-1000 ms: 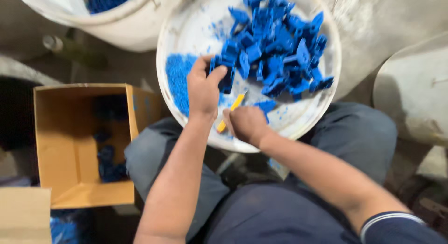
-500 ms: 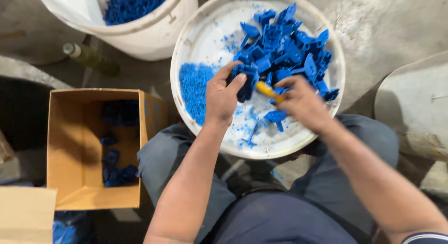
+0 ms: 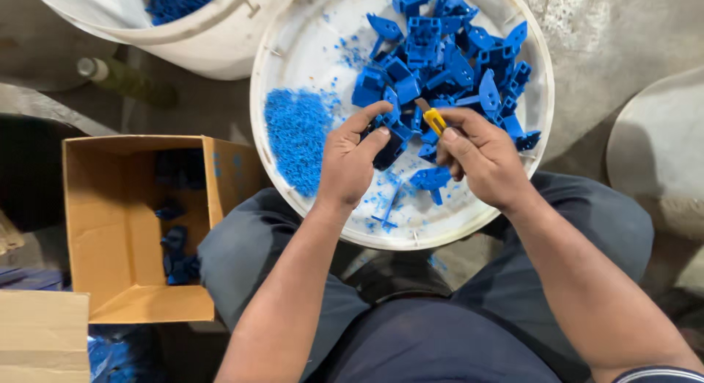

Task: The person cleans plastic parts using a small yellow blade. They hold the blue plastic components on a white lid and use the blade to scrape off excess material before placing the finished pieces into a cardboard box.

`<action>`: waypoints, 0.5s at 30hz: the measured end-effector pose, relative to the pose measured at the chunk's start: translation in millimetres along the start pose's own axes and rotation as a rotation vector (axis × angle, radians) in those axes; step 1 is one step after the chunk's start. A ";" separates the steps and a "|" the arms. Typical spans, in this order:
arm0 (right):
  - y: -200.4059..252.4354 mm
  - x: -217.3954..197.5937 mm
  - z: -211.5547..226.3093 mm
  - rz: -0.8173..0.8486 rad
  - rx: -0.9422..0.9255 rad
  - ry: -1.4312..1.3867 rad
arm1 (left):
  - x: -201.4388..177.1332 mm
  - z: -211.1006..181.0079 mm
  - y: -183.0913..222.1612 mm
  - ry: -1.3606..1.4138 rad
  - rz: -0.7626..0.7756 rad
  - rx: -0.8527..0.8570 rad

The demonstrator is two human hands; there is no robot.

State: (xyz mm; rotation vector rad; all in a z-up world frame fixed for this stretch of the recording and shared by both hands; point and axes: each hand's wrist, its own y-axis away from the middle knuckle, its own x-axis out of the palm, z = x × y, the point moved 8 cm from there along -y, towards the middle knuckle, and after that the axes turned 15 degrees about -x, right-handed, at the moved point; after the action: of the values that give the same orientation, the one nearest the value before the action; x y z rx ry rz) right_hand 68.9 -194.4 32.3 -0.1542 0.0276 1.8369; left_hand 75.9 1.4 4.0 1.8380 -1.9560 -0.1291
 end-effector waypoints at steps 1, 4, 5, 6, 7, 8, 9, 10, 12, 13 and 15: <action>1.3 2.5 2.2 0.015 -0.041 -0.015 | 2.1 -0.9 2.2 -0.022 0.010 0.035; 4.6 9.0 6.1 0.062 -0.117 -0.003 | 6.1 0.2 7.3 -0.155 0.026 0.061; 4.6 9.1 5.7 0.080 -0.110 0.040 | 6.5 0.9 9.4 -0.212 0.027 0.056; 4.8 10.6 5.1 0.098 -0.102 0.083 | 5.1 1.5 11.5 -0.264 0.003 0.047; 4.8 10.5 5.3 0.088 -0.102 0.108 | 5.8 2.0 12.0 -0.311 -0.017 0.041; 4.9 11.3 5.8 0.079 -0.102 0.133 | 6.7 2.5 12.7 -0.358 -0.036 0.034; 4.5 11.5 7.4 0.068 -0.105 0.158 | 7.1 0.9 12.6 -0.373 -0.052 0.043; 3.9 12.3 14.5 0.078 -0.163 0.225 | 7.3 -0.7 12.6 -0.389 -0.068 0.052; 3.6 17.7 28.2 0.089 -0.282 0.346 | 4.6 -3.1 15.6 -0.433 -0.093 0.063; 1.6 19.0 27.9 0.101 -0.265 0.375 | 4.2 -4.1 15.4 -0.455 -0.100 0.070; 1.3 20.0 23.5 0.125 -0.222 0.431 | 4.3 -4.5 16.0 -0.478 -0.106 0.105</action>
State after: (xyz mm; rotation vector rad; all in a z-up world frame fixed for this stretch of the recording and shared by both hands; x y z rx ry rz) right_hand 60.3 -173.2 53.0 -0.7166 0.1370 1.8974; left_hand 62.8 0.1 14.9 2.1288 -2.2056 -0.5536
